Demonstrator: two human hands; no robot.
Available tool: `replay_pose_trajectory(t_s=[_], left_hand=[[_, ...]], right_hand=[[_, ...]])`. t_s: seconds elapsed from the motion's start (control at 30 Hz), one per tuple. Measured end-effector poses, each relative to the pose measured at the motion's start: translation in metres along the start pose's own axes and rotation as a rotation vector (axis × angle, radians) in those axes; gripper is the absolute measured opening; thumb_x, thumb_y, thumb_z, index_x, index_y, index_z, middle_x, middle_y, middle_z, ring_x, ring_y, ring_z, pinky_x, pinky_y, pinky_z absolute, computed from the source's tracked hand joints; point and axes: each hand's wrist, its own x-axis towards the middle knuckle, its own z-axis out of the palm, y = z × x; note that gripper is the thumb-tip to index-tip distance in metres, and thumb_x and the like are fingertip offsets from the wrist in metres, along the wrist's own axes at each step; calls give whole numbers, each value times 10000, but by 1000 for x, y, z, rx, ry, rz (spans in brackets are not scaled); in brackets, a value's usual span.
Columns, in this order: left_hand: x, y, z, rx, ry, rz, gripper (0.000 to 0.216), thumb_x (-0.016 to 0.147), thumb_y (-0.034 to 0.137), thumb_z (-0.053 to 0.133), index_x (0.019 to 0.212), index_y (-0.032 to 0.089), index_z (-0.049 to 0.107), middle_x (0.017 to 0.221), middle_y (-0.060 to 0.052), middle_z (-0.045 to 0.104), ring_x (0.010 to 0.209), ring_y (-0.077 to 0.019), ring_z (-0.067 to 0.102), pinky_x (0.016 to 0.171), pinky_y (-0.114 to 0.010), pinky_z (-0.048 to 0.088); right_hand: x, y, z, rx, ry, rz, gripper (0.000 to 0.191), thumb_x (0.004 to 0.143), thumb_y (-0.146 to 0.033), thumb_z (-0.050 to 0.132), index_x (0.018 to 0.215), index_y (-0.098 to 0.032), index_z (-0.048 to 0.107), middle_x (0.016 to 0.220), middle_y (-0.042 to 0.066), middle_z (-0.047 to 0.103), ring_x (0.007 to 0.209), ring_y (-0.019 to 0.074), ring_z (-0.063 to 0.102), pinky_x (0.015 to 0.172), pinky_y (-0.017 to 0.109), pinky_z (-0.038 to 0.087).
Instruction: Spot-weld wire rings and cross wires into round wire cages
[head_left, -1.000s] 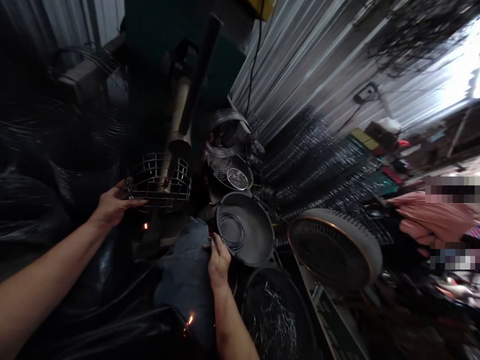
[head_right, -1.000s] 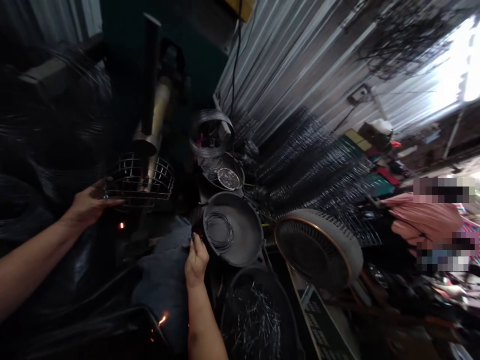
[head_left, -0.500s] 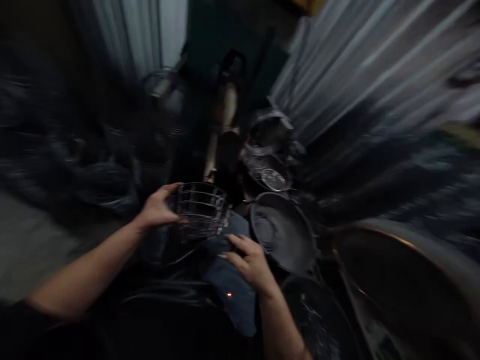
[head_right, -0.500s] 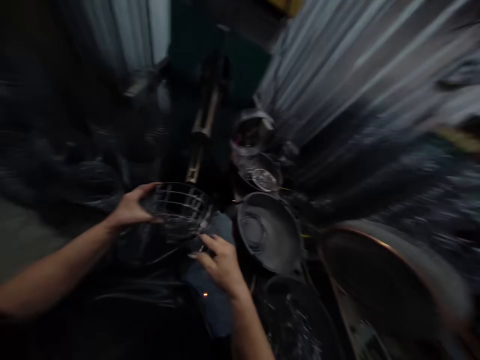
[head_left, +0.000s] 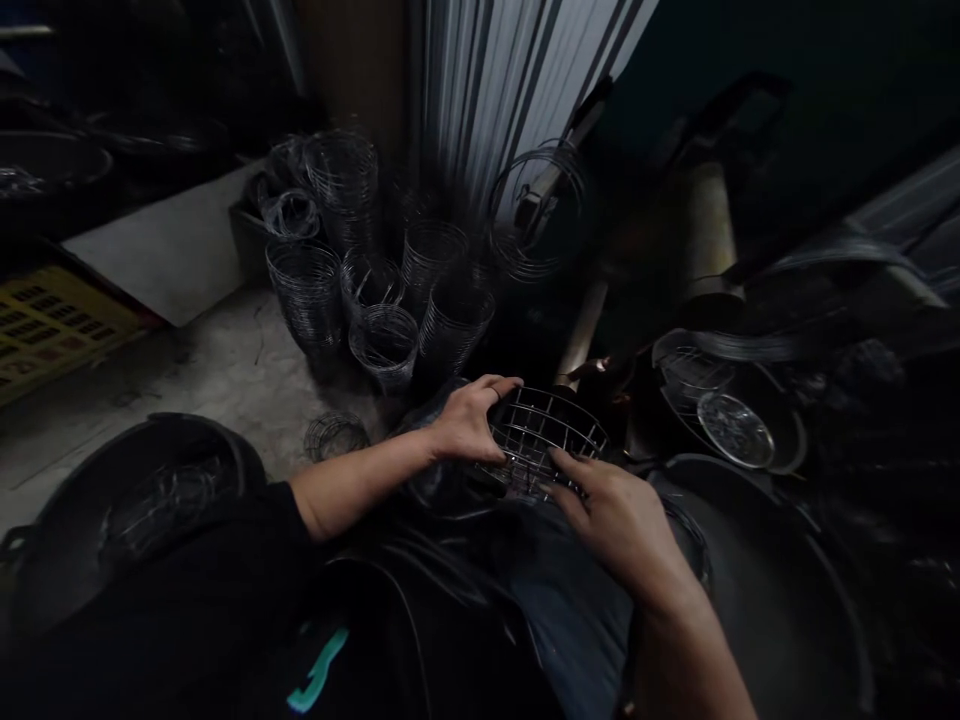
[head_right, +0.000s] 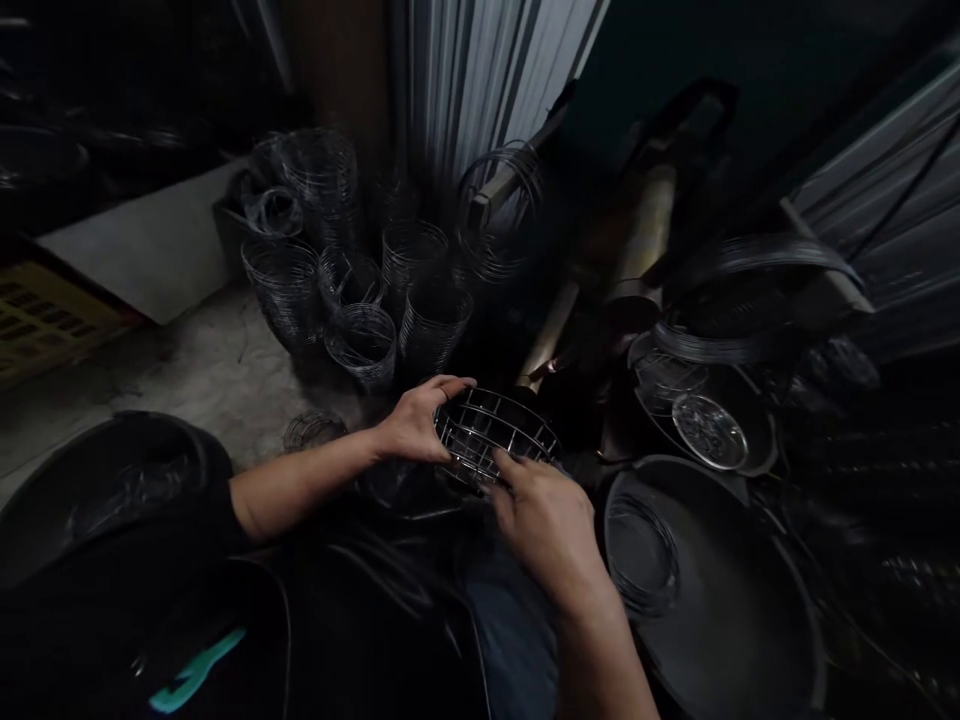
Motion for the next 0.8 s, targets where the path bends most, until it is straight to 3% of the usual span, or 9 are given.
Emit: replay_pose_trajectory(t_s=[0.1,0.27,0.5,0.8], left_hand=[[5,-4,1,-8,15,2,928,475,345,826,1334,169,519,1283,-81,561,1129,-240,609,1039,-344,478],[16,-2,5,-25,2,-4,947,462,373,836,1333,185,516,1272,-83,565,1119,-246,610,1022,-356,489],[41,-3,11,-57,45,12,982,443,334,842,1347,160,499,1289,-96,544,1130,-256,601,1015,-354,496],[55,-7,13,-103,29,7,966,441,351,847,1328,153,519,1265,-94,547,1111,-249,607,1012,-351,496]], right_hand=[[-4,-1,9,-163,43,-116,322,836,-185,555,1117,-163,711,854,90,736,805,238,645,718,332,486],[-2,12,16,-56,210,-188,290,917,-178,467,1029,-156,734,734,67,708,707,199,617,701,324,467],[17,32,13,-44,381,-250,217,916,-184,530,975,-131,732,783,75,728,675,192,653,770,351,517],[29,43,9,10,355,-281,203,904,-150,530,976,-164,720,816,49,744,677,166,667,808,332,523]])
